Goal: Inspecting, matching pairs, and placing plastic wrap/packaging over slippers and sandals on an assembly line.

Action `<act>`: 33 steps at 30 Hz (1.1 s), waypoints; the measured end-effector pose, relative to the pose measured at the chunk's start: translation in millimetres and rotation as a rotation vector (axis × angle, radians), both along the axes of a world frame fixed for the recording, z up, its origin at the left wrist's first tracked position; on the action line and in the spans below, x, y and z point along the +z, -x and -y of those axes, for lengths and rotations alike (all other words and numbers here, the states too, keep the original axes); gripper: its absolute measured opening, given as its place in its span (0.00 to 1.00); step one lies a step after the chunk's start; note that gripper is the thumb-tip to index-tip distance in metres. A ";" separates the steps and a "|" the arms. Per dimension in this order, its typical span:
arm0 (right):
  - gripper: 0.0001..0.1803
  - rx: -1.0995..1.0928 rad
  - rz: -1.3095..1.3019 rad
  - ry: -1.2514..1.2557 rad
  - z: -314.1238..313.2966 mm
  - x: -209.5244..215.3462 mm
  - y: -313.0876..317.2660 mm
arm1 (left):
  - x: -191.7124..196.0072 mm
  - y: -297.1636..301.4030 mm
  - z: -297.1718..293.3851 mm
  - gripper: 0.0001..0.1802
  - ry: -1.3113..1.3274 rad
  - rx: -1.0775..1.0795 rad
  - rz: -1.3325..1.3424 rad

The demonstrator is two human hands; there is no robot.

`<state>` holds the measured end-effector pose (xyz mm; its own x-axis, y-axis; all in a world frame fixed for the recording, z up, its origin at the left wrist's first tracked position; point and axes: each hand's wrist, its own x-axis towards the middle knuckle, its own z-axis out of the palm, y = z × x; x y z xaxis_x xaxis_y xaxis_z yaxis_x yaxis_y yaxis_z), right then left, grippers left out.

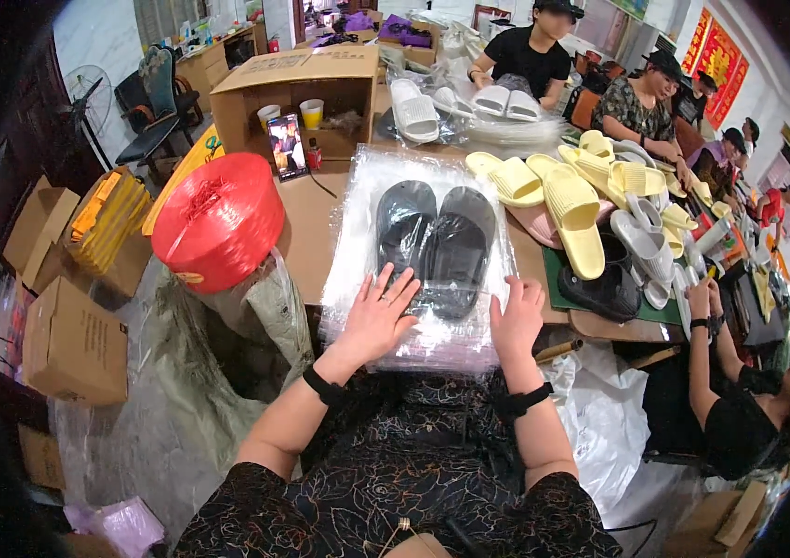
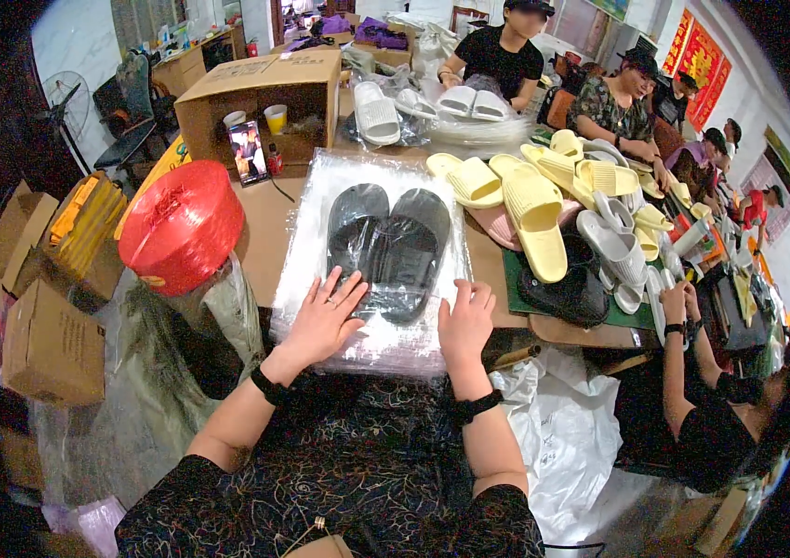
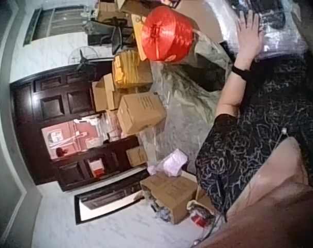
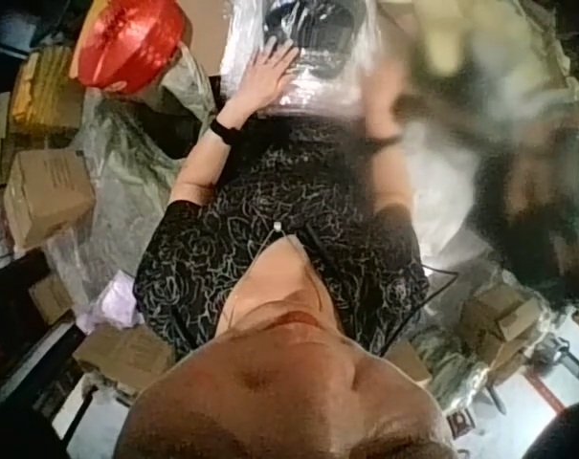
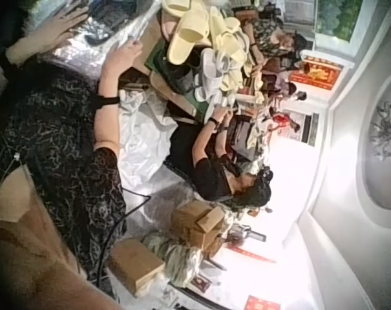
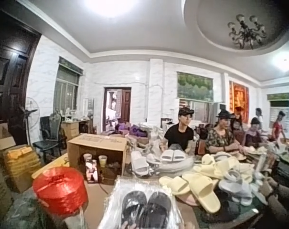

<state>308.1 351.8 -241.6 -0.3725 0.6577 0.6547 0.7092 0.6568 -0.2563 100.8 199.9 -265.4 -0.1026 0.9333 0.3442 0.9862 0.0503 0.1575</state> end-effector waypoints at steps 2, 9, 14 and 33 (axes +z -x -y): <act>0.24 0.030 0.030 -0.007 2.3 7.7 2.0 | 2.2 -0.4 -3.1 0.33 -0.018 -0.017 0.017; 0.34 0.244 -0.079 0.244 20.6 -9.8 41.6 | -1.5 3.0 -6.2 0.34 -0.354 0.040 0.354; 0.40 0.243 -0.119 0.261 12.6 -28.8 40.0 | 7.7 -0.7 -10.8 0.46 -0.360 0.387 0.328; 0.47 0.230 -0.530 0.563 5.2 -5.4 18.3 | 26.3 5.0 -25.4 0.36 -0.316 -0.124 1.808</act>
